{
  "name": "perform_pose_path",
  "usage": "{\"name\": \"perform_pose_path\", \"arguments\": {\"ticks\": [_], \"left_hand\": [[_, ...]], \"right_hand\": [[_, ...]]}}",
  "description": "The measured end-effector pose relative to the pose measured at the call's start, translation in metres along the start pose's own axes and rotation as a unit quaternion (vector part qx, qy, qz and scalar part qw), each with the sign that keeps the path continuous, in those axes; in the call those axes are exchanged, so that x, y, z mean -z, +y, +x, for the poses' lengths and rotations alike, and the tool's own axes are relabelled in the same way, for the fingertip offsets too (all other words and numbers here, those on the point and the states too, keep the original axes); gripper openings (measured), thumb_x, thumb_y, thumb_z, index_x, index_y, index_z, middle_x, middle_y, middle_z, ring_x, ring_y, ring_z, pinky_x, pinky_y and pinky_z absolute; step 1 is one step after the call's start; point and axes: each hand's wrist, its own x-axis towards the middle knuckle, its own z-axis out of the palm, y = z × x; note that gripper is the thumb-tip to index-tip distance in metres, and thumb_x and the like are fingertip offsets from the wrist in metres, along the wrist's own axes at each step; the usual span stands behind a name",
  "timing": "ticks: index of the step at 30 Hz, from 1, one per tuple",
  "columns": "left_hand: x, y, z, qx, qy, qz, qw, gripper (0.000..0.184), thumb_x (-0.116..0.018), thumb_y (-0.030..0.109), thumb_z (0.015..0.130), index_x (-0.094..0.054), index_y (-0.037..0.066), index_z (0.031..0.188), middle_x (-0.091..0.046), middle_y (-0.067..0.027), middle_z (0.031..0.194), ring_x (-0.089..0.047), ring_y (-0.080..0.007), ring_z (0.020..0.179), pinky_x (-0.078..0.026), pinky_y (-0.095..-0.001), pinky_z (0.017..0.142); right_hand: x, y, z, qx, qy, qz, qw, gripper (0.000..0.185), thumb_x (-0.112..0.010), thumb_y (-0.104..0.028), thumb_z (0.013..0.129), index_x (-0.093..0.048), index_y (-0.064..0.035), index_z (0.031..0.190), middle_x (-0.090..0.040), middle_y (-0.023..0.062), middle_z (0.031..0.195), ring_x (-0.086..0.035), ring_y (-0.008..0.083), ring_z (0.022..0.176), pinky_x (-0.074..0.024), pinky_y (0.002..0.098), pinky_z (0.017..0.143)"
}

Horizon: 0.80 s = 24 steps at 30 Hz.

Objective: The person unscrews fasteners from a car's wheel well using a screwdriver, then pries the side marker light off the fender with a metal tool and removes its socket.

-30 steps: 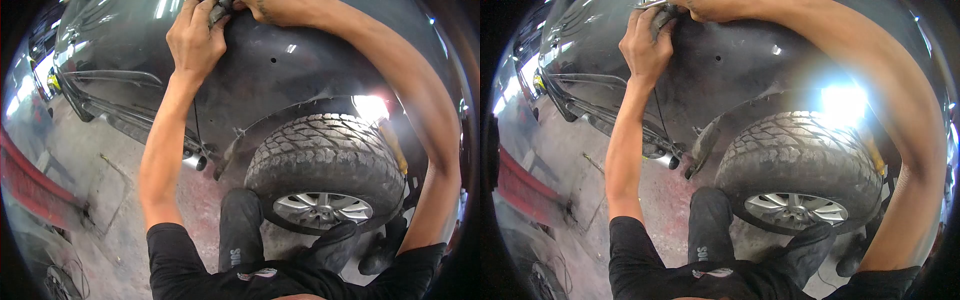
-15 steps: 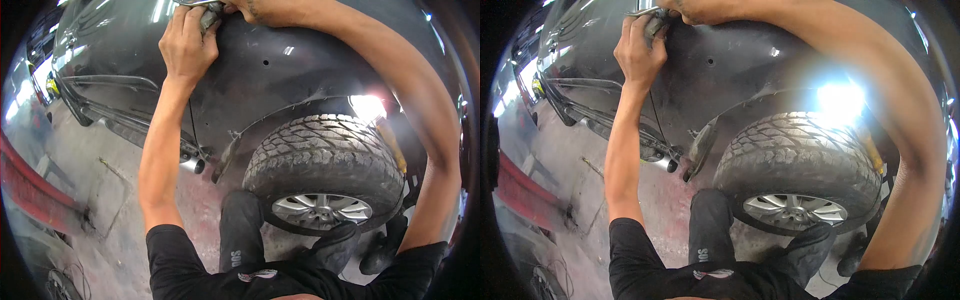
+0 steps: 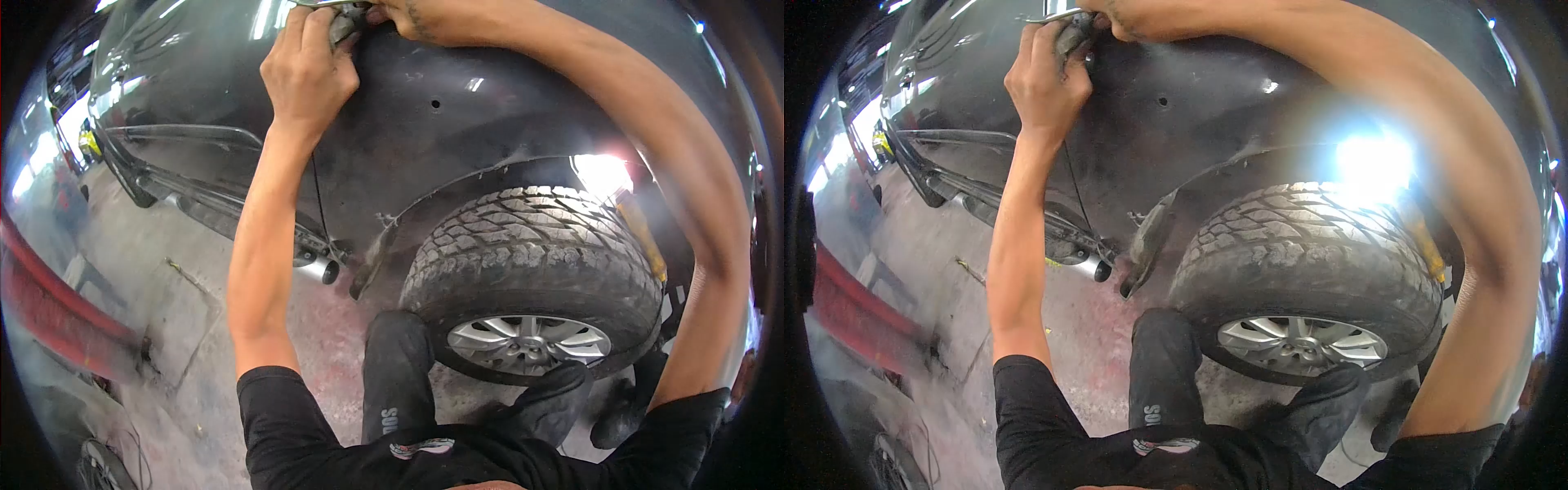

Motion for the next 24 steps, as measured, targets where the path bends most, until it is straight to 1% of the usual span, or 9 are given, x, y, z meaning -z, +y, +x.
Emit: {"name": "perform_pose_path", "arguments": {"ticks": [1,3,5,7,13,15,19,21,24], "left_hand": [[0.0,0.0,0.002,-0.009,0.004,0.002,1.0,0.033,-0.077,0.006,0.079,-0.066,0.005,0.11,-0.07,-0.013,0.103,-0.072,-0.0355,0.086,-0.057,-0.0408,0.072],[-0.001,0.004,0.004,-0.019,0.01,0.001,1.0,0.033,-0.077,0.006,0.079,-0.066,0.005,0.111,-0.069,-0.013,0.103,-0.072,-0.0356,0.086,-0.057,-0.041,0.072],[0.003,0.016,0.003,-0.029,0.033,-0.034,0.998,0.033,-0.075,0.006,0.08,-0.065,0.004,0.111,-0.069,-0.0127,0.102,-0.071,-0.0357,0.085,-0.057,-0.0416,0.071],[0.004,0.014,0.001,-0.016,0.021,-0.034,0.999,0.032,-0.076,0.006,0.08,-0.065,0.004,0.111,-0.069,-0.0126,0.103,-0.071,-0.0357,0.085,-0.057,-0.0414,0.072],[0.004,0.009,0.003,0.003,0.005,-0.021,1.0,0.031,-0.078,0.009,0.082,-0.067,0.005,0.11,-0.07,-0.012,0.103,-0.072,-0.0346,0.086,-0.057,-0.0402,0.074],[0.001,0.013,0.005,0.004,0.013,-0.035,0.999,0.03,-0.078,0.009,0.082,-0.067,0.005,0.109,-0.071,-0.0118,0.103,-0.072,-0.0345,0.087,-0.058,-0.04,0.074],[0.004,0.012,0.0,0.015,0.013,-0.04,0.999,0.031,-0.079,0.009,0.081,-0.068,0.006,0.11,-0.071,-0.0114,0.103,-0.073,-0.0336,0.089,-0.058,-0.0401,0.075],[0.003,0.006,0.003,0.009,-0.001,-0.028,1.0,0.031,-0.079,0.01,0.082,-0.068,0.005,0.11,-0.071,-0.011,0.103,-0.073,-0.0333,0.088,-0.058,-0.0404,0.075],[0.007,0.004,0.007,-0.018,-0.017,-0.037,0.999,0.031,-0.079,0.011,0.082,-0.067,0.006,0.11,-0.071,-0.011,0.104,-0.073,-0.0335,0.087,-0.058,-0.0405,0.074]], "right_hand": [[0.0,-0.002,0.001,0.001,0.003,0.002,1.0,0.006,-0.066,-0.001,0.073,-0.067,0.0031,0.078,-0.068,0.0251,0.081,-0.068,0.0437,0.083,-0.0542,0.0479,0.075],[0.005,-0.002,0.001,-0.008,-0.037,-0.003,0.999,0.005,-0.065,-0.001,0.074,-0.067,0.0033,0.077,-0.067,0.0249,0.079,-0.069,0.0432,0.083,-0.054,0.0476,0.075],[0.008,0.004,0.001,0.003,-0.03,0.015,0.999,0.006,-0.066,-0.001,0.074,-0.067,0.0038,0.078,-0.067,0.0251,0.08,-0.069,0.0434,0.082,-0.0539,0.0476,0.075],[0.005,0.003,0.002,0.023,-0.026,0.038,0.999,0.007,-0.066,-0.001,0.074,-0.067,0.0042,0.078,-0.067,0.0253,0.08,-0.069,0.0435,0.082,-0.0538,0.0475,0.075],[0.0,-0.001,-0.001,-0.006,0.013,0.017,1.0,0.009,-0.066,-0.002,0.073,-0.067,0.0044,0.079,-0.068,0.0256,0.081,-0.069,0.0435,0.083,-0.0538,0.0481,0.074],[0.002,0.002,0.001,0.051,0.008,-0.027,0.998,0.008,-0.066,-0.002,0.073,-0.067,0.0042,0.078,-0.068,0.0258,0.08,-0.069,0.0436,0.083,-0.054,0.0484,0.074],[0.005,0.0,0.003,0.045,-0.024,-0.026,0.998,0.009,-0.067,-0.002,0.072,-0.068,0.0038,0.079,-0.068,0.0254,0.081,-0.069,0.0434,0.083,-0.0543,0.0481,0.074],[0.009,-0.002,0.002,-0.014,-0.045,0.052,0.998,0.01,-0.067,-0.002,0.072,-0.068,0.0034,0.081,-0.068,0.0252,0.08,-0.069,0.043,0.082,-0.0544,0.0479,0.074],[0.007,0.0,0.001,0.022,-0.021,0.021,0.999,0.01,-0.067,-0.002,0.072,-0.068,0.003,0.081,-0.068,0.0246,0.08,-0.069,0.0425,0.08,-0.0542,0.0473,0.072]]}}
